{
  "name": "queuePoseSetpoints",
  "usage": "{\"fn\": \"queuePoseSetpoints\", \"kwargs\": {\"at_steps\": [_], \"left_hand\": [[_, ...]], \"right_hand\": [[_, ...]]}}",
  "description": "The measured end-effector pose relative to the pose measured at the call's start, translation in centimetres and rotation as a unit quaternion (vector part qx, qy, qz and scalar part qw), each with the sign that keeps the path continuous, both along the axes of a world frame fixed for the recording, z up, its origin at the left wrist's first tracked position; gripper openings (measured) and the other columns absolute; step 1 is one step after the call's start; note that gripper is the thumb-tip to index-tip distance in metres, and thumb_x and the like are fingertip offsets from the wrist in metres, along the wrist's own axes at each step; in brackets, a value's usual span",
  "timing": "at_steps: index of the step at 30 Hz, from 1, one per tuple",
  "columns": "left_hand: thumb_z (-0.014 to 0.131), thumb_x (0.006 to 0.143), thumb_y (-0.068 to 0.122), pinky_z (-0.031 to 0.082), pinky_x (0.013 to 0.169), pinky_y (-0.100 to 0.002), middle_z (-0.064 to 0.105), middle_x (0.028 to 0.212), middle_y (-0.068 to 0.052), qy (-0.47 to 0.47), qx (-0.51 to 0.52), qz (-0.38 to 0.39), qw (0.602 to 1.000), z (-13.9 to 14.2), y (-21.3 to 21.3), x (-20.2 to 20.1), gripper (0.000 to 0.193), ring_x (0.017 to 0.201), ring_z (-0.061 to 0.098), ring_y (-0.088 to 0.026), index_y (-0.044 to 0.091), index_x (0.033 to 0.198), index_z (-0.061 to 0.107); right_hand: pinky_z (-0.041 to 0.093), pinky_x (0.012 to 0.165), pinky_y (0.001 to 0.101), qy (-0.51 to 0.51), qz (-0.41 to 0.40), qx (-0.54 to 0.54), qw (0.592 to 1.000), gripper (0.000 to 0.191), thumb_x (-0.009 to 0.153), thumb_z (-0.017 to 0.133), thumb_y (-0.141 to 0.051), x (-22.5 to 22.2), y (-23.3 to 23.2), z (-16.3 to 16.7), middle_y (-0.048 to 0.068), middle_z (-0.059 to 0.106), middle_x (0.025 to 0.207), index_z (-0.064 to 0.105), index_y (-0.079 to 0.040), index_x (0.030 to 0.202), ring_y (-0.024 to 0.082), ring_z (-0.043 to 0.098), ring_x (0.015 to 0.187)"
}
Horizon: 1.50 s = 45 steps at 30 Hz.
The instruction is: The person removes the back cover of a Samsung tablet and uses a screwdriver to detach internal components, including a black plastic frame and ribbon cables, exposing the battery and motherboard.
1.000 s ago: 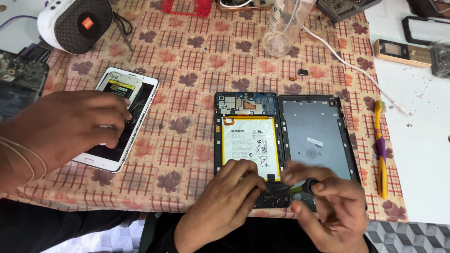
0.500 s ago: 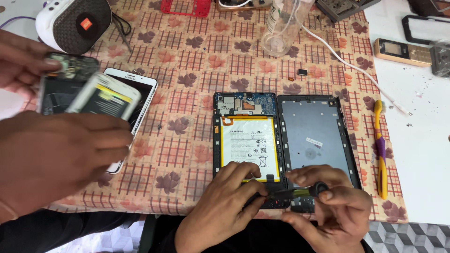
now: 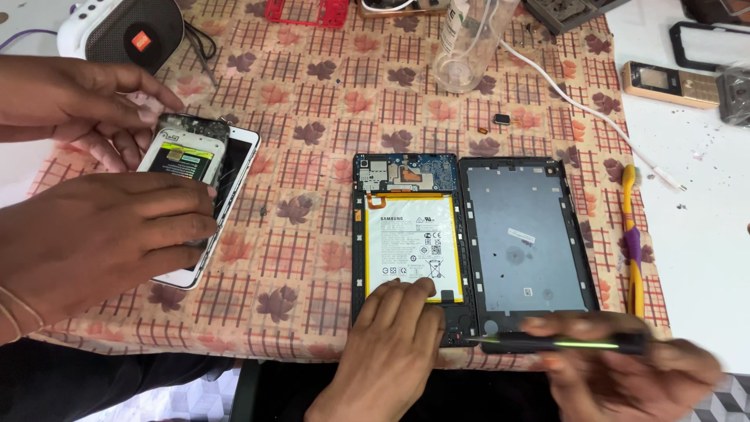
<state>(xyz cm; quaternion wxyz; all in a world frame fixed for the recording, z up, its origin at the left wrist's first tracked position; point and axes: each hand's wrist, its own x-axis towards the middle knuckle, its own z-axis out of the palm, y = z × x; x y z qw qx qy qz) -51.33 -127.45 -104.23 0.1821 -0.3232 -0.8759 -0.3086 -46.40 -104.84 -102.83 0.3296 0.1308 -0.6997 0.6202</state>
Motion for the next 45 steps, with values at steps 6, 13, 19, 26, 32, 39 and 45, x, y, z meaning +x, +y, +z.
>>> {"fn": "queuePoseSetpoints", "kwargs": {"at_steps": [6, 13, 19, 26, 32, 39, 45], "left_hand": [[0.065, 0.094, 0.013, 0.038, 0.111, -0.055, 0.058, 0.127, -0.016, 0.008, 0.046, -0.055, 0.997, 1.4, 2.7, -0.2, 0.013, 0.117, 0.058, -0.034, 0.004, 0.104, 0.062], [0.062, 0.091, 0.002, 0.041, 0.11, -0.048, 0.056, 0.131, -0.017, -0.019, 0.067, -0.111, 0.991, 3.1, 5.1, -1.7, 0.026, 0.124, 0.057, -0.033, 0.001, 0.117, 0.062], [0.063, 0.075, -0.006, 0.044, 0.108, -0.048, 0.057, 0.132, -0.016, -0.019, 0.06, -0.079, 0.995, 3.0, 3.5, -1.9, 0.053, 0.127, 0.056, -0.035, 0.003, 0.127, 0.063], [0.065, 0.096, 0.008, 0.053, 0.098, -0.043, 0.058, 0.13, -0.012, -0.109, 0.12, -0.079, 0.984, 2.0, -1.0, -3.0, 0.03, 0.119, 0.061, -0.03, 0.008, 0.125, 0.067], [0.066, 0.095, 0.013, 0.051, 0.098, -0.043, 0.06, 0.128, -0.008, -0.153, 0.113, -0.092, 0.977, 1.1, -1.9, -3.8, 0.027, 0.118, 0.06, -0.029, 0.01, 0.122, 0.069], [0.066, 0.096, 0.013, 0.05, 0.1, -0.044, 0.059, 0.131, -0.008, -0.144, 0.123, -0.101, 0.977, 0.7, -2.5, -4.1, 0.028, 0.12, 0.059, -0.029, 0.01, 0.123, 0.069], [0.066, 0.096, 0.013, 0.049, 0.099, -0.045, 0.059, 0.132, -0.009, -0.142, 0.117, -0.103, 0.978, 1.0, -2.8, -4.1, 0.028, 0.12, 0.059, -0.03, 0.009, 0.123, 0.069]], "right_hand": [[0.069, 0.096, 0.0477, 0.008, -0.079, -0.21, 0.974, 0.078, 0.099, 0.072, 0.02, 1.7, 3.9, -1.6, 0.019, 0.062, 0.104, 0.027, -0.013, 0.154, 0.031, 0.077, 0.095], [0.065, 0.1, 0.0466, 0.018, -0.134, -0.048, 0.99, 0.073, 0.108, 0.065, 0.023, 1.2, 5.7, -3.2, 0.02, 0.059, 0.118, 0.023, -0.017, 0.153, 0.03, 0.071, 0.102], [0.068, 0.099, 0.0447, 0.002, -0.065, -0.005, 0.998, 0.069, 0.098, 0.073, 0.015, 1.2, 5.2, -2.0, 0.015, 0.065, 0.115, 0.032, -0.018, 0.143, 0.022, 0.073, 0.103], [0.072, 0.091, 0.0443, -0.018, 0.041, 0.032, 0.998, 0.071, 0.078, 0.076, 0.009, -0.1, 1.4, -0.5, 0.021, 0.068, 0.12, 0.046, -0.019, 0.136, 0.028, 0.073, 0.113], [0.072, 0.091, 0.042, -0.058, 0.047, 0.066, 0.995, 0.069, 0.08, 0.074, 0.013, -0.2, 0.0, 0.4, 0.021, 0.065, 0.127, 0.048, -0.019, 0.135, 0.03, 0.073, 0.115], [0.072, 0.092, 0.0426, -0.067, 0.041, 0.061, 0.995, 0.068, 0.081, 0.073, 0.012, -0.5, -0.3, 0.2, 0.019, 0.067, 0.126, 0.049, -0.02, 0.136, 0.029, 0.073, 0.117], [0.072, 0.09, 0.0419, -0.067, 0.031, 0.095, 0.993, 0.067, 0.079, 0.076, 0.009, -0.3, -0.5, 0.1, 0.02, 0.069, 0.118, 0.051, -0.02, 0.134, 0.03, 0.074, 0.114]]}}
